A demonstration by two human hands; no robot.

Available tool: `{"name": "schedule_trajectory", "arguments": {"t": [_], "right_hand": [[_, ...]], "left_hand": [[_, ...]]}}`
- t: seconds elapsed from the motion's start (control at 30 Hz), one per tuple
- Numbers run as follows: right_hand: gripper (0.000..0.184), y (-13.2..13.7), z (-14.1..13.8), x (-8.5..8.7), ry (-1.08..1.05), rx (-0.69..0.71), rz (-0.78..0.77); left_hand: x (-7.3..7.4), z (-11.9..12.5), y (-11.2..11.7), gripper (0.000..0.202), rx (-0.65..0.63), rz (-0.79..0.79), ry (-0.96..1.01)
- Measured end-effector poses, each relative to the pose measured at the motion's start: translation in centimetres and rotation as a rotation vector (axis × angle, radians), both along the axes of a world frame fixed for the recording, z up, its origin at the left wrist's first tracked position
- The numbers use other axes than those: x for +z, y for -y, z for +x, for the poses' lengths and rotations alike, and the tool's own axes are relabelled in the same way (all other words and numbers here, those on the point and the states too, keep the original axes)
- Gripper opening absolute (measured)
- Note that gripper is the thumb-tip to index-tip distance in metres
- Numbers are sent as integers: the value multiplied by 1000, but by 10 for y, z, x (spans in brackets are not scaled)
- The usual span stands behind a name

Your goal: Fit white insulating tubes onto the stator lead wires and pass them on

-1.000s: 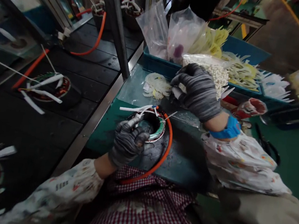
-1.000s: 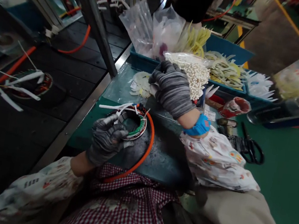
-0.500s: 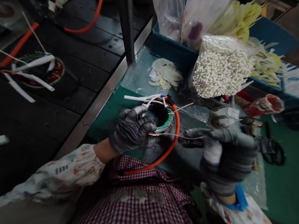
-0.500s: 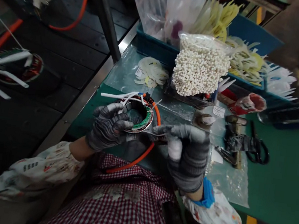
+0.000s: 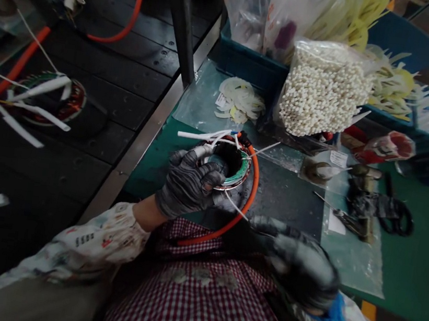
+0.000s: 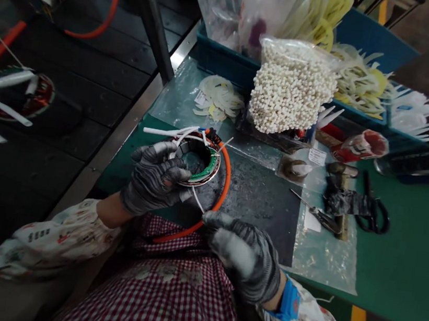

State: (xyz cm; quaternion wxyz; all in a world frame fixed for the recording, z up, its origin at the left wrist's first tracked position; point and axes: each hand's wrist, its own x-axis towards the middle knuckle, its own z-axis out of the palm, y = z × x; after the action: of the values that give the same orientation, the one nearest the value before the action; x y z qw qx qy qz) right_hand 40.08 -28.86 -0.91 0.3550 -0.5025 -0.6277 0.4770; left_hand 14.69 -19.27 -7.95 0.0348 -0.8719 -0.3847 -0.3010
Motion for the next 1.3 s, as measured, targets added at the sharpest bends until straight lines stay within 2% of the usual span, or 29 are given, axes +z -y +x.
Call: {"name": "schedule_trajectory", "arguments": {"t": [0.13,0.2,0.3,0.4,0.5,0.6,0.67,0.77,0.97,1.13,1.23,1.3], "right_hand": [[24,-27,-14,-33,188,-95,229],[27,-49,-19,-40,260,-115,282],[38,-78,-25,-33,431,-98,334],[31,-96,-32,-21,568,-6,364],[23,-105,-37,-18,388,17,353],[18,-109,-35,-17,52,-21,252],[19,-111,-30,-14,-59,48,147],[13,-111,-23,-11,-49,120,101],[7,-110,-23,-18,-30,34,189],[8,-107,-17,-20,-47,135,189],[9,-97,-14,-30,-15,241,205],[16,-86,-15,-41,21,199,189]], "left_hand": [[7,-1,-3,23,-33,110,65],[8,-3,-4,20,-55,91,105],[6,-6,-6,20,-68,68,97],[0,-8,-8,19,-67,75,108],[-3,-8,-8,21,-71,40,108],[-4,-8,-8,23,-64,-50,68],[-4,-8,-7,25,-55,-82,72],[-4,-9,-5,29,-56,-96,100],[-1,-9,-6,29,-44,-145,88],[-1,-9,-8,24,-64,-127,96],[-3,-8,-9,23,-55,-44,95],[-4,-6,-9,21,-70,7,117]]}}
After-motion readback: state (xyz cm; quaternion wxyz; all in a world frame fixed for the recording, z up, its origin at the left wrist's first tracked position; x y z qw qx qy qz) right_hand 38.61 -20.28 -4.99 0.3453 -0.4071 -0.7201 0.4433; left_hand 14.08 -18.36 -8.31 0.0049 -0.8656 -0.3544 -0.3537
